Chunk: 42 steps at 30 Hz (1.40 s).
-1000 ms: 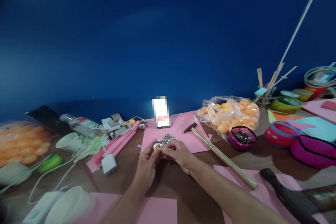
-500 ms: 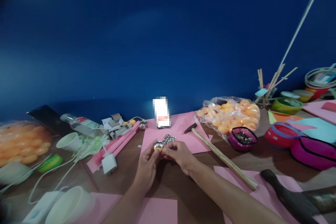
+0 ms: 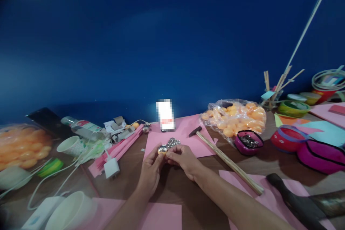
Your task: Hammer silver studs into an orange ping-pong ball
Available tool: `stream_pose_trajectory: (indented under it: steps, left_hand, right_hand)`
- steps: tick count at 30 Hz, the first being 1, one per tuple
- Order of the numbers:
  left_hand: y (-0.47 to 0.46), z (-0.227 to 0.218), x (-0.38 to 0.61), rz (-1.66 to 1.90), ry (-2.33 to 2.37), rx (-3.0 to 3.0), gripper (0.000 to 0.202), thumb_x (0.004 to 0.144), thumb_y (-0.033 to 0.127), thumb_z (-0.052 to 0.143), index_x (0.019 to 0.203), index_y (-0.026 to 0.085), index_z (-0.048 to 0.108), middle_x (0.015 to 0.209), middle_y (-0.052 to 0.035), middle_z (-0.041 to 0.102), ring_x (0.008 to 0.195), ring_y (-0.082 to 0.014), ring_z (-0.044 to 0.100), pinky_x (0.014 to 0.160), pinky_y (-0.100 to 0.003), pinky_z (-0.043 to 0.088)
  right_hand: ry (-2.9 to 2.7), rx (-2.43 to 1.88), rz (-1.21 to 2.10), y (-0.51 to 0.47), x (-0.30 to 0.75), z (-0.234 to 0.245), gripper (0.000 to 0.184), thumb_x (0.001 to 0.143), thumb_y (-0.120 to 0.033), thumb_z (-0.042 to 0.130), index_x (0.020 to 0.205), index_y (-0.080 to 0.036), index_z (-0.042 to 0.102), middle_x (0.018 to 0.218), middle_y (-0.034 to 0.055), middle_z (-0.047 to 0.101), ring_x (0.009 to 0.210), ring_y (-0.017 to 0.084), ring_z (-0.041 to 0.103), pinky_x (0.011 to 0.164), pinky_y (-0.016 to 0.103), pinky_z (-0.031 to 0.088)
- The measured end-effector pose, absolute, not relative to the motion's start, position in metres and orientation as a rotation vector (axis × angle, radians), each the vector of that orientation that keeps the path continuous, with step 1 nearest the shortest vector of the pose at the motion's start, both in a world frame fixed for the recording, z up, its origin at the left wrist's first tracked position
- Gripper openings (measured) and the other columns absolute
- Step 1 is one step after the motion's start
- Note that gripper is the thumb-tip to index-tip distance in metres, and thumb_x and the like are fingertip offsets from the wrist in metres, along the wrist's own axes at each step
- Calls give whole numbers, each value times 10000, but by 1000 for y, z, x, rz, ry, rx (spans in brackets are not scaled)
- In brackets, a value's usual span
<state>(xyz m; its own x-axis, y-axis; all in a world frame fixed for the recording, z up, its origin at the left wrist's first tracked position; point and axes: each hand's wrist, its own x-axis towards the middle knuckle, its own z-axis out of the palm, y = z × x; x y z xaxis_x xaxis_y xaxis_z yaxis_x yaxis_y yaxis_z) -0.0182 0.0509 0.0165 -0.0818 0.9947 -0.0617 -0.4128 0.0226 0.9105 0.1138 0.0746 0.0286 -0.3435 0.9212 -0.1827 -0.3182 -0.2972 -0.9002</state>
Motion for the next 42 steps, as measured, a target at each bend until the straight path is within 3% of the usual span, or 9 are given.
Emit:
stream_pose_trajectory:
  steps: [24,42]
  left_hand:
    - [47,21,-16,1405,1116,990,477,704,297,598,1162,195,513,1078,-63,614,1017,-222,539,895,-338,402]
    - [49,19,-14,1403,891,787,470,727,299,584,1170,163,503,1100,-102,594,1050,-228,520,943,-378,376]
  right_hand:
    - [-1002,-1009,1700,73,110,31,311,545,-382,726,623,-134,556,639,-5,604,615,105,571,603,234,478]
    - [-1211,-1056,1510,75,109,25,269,646,-409,638,659,-156,546,634,9,618,609,141,583,588,261,474]
